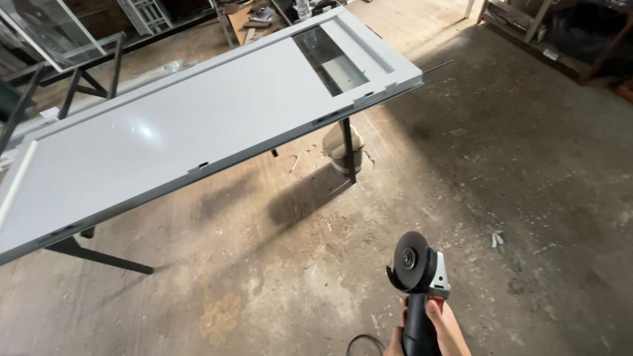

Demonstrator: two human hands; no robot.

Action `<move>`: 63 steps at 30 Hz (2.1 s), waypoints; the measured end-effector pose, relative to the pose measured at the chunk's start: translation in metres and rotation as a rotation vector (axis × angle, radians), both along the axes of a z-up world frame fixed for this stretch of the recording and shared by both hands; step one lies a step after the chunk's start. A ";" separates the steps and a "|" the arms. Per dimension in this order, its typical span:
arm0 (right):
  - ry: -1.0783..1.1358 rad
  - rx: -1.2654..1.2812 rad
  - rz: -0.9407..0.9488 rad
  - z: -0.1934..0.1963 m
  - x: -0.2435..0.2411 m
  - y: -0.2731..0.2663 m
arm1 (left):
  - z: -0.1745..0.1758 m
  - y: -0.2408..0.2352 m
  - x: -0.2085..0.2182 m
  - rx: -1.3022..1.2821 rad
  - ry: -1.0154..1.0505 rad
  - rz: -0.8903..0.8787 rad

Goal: Using an angle grinder to trim the edges and protruding metal rods of a white door panel on a workbench.

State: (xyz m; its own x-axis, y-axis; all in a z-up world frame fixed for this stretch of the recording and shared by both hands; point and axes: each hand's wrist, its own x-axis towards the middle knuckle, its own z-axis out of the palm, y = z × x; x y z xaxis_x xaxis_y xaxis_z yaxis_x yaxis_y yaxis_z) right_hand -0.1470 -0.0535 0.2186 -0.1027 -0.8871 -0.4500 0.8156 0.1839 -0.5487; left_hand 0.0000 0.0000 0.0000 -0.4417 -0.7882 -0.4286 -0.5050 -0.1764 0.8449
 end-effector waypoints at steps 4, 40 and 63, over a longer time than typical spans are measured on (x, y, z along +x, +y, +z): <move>0.304 0.054 0.017 0.057 -0.094 -0.055 | 0.113 -0.119 -0.103 -0.015 -0.109 -0.081; 0.736 0.359 0.546 -0.050 -0.507 -0.574 | 0.311 -0.752 -0.339 -0.773 -0.384 0.227; 0.947 0.539 0.686 -0.160 -0.491 -0.622 | 0.151 -0.989 -0.473 -0.408 -0.281 -0.916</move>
